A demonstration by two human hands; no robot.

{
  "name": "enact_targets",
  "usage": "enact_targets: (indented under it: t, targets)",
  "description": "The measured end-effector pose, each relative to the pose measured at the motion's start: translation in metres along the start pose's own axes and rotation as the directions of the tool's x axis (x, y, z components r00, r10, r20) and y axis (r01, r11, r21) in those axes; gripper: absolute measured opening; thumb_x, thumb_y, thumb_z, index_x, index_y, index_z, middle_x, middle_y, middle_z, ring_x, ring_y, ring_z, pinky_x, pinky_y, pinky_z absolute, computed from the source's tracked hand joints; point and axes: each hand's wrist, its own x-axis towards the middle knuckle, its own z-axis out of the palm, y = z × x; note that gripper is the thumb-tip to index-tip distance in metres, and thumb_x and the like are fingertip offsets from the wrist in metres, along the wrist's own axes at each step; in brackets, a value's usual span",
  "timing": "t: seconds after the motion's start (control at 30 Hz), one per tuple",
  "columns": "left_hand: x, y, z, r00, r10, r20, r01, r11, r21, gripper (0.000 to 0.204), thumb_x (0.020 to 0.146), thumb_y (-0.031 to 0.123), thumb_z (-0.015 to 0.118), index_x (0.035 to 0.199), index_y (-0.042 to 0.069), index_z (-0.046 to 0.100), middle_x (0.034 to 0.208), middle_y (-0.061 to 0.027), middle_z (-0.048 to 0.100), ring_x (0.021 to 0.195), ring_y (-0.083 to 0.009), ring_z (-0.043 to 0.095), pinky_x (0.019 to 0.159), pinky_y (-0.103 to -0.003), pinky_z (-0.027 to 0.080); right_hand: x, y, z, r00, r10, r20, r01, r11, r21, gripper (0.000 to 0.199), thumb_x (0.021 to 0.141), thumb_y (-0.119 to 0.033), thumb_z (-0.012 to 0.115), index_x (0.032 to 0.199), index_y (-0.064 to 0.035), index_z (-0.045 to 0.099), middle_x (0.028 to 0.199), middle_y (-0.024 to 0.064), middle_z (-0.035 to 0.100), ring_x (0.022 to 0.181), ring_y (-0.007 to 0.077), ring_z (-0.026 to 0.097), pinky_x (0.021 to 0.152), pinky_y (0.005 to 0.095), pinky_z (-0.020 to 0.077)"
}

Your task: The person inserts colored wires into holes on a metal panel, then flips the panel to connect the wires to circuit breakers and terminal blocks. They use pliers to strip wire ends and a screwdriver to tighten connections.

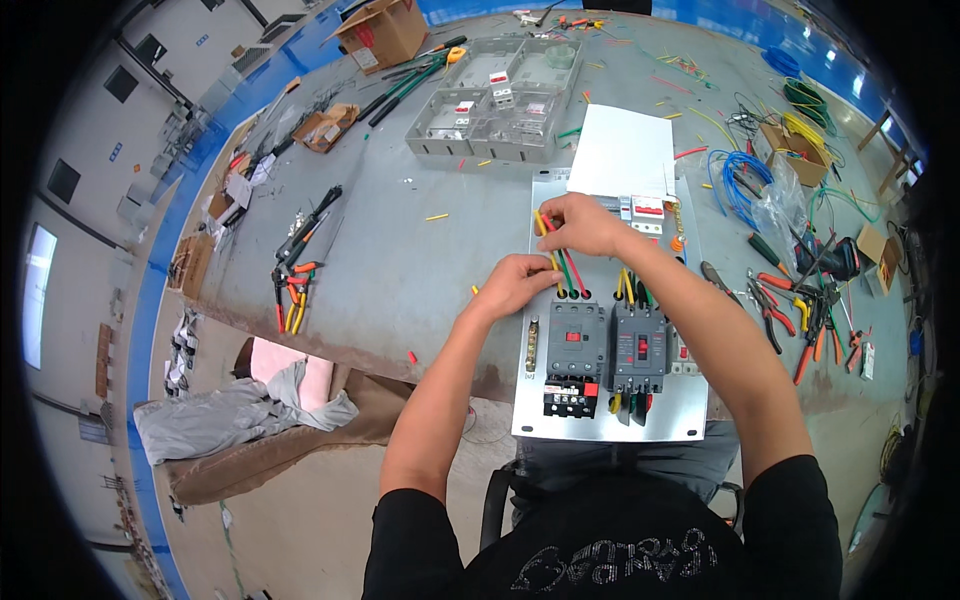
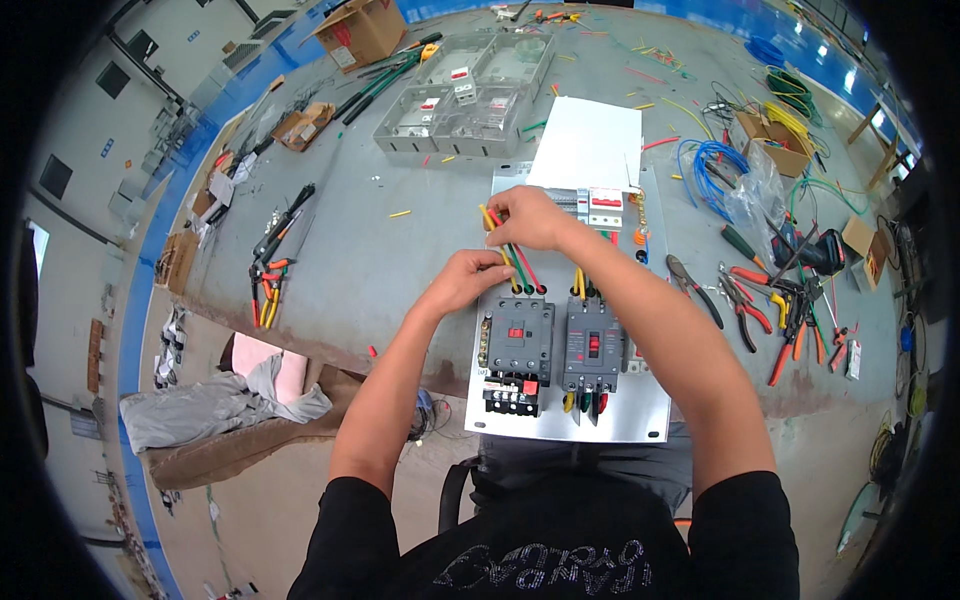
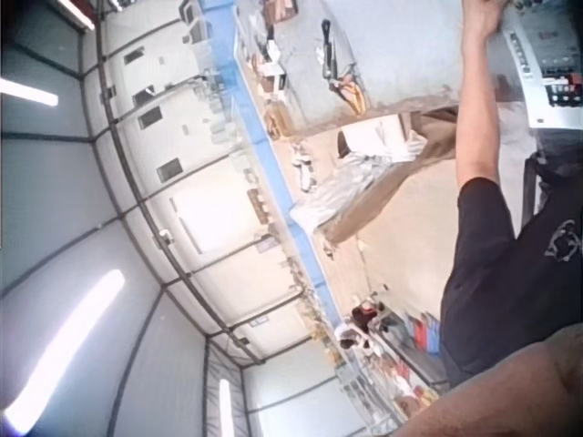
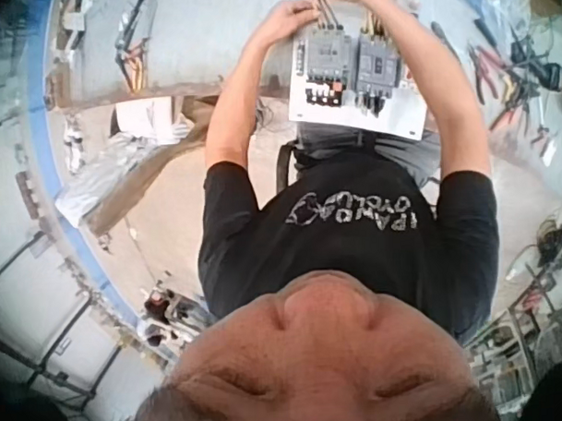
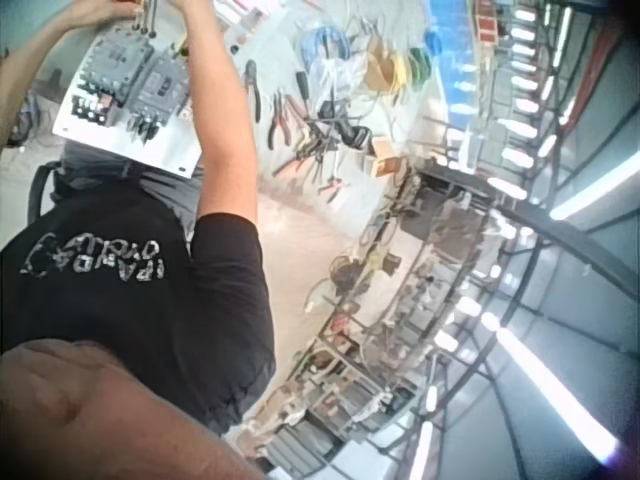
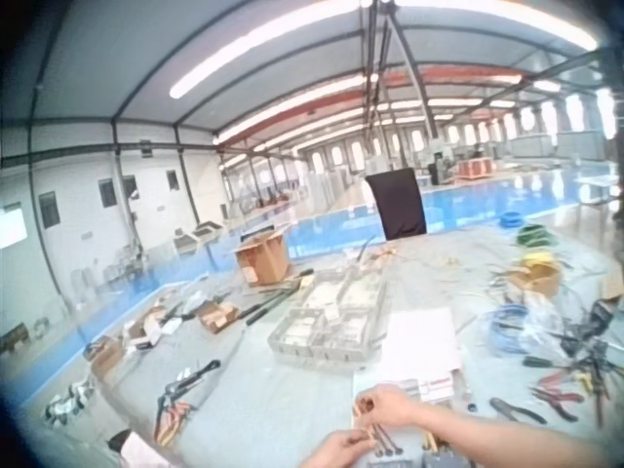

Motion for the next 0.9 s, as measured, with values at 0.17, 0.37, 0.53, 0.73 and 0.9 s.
enact_targets:
  t: [0.17,0.37,0.53,0.73,0.9]
  targets:
    - [0.01,-0.009,0.009,0.999,0.051,0.003,-0.049,0.981,-0.187,0.027,0.106,0.026,0.074,0.11,-0.001,0.076,0.089,-0.0002,0.072,0.085,-0.008,0.063,0.079,-0.028,0.053,0.003,0.008,-0.013,0.997,0.066,-0.04,-0.065,0.997,0.035,0.028,0.079,-0.019,0.09,0.096,-0.0013,0.079,0.085,0.0084,0.076,0.075,0.0186,0.066,0.076,0.0352,0.0558]
    - [0.001,-0.003,0.015,0.995,0.069,-0.078,-0.083,0.978,-0.189,0.024,0.108,0.023,0.07,0.105,-0.001,0.074,0.089,-0.0007,0.072,0.087,-0.0078,0.064,0.081,-0.029,0.053,0.004,-0.017,-0.026,0.997,0.063,0.047,-0.05,0.97,-0.237,0.034,0.078,-0.029,0.09,0.09,-0.0006,0.077,0.077,0.0134,0.072,0.07,0.0246,0.064,0.07,0.0395,0.0536]
    - [0.006,-0.01,0.016,0.981,0.169,-0.094,-0.181,0.975,-0.132,0.021,0.108,0.02,0.069,0.108,0.0,0.074,0.091,0.0001,0.073,0.088,-0.0071,0.061,0.082,-0.029,0.052,0.005,-0.032,-0.04,0.99,0.081,0.112,-0.036,0.934,-0.354,0.035,0.078,-0.03,0.088,0.086,0.0008,0.075,0.072,0.0145,0.067,0.068,0.0262,0.062,0.068,0.0403,0.0516]
    - [0.012,-0.019,0.021,0.985,0.141,-0.097,-0.161,0.959,-0.236,0.022,0.106,0.022,0.07,0.106,0.001,0.07,0.081,-0.0015,0.067,0.077,-0.0089,0.055,0.073,-0.031,0.049,0.012,-0.038,-0.038,0.992,0.081,0.094,-0.035,0.908,-0.418,0.029,0.077,-0.026,0.087,0.089,-0.0011,0.078,0.072,0.0132,0.068,0.069,0.0247,0.064,0.068,0.039,0.0523]
    - [0.012,-0.018,0.026,0.985,0.111,-0.132,-0.14,0.96,-0.241,0.025,0.111,0.025,0.064,0.11,0.001,0.07,0.09,0.0002,0.071,0.086,-0.0078,0.063,0.081,-0.03,0.053,0.017,-0.046,-0.043,0.988,0.086,0.126,-0.024,0.904,-0.427,0.027,0.076,-0.023,0.086,0.097,-0.0049,0.083,0.084,0.014,0.074,0.077,0.0279,0.07,0.074,0.0377,0.0556]
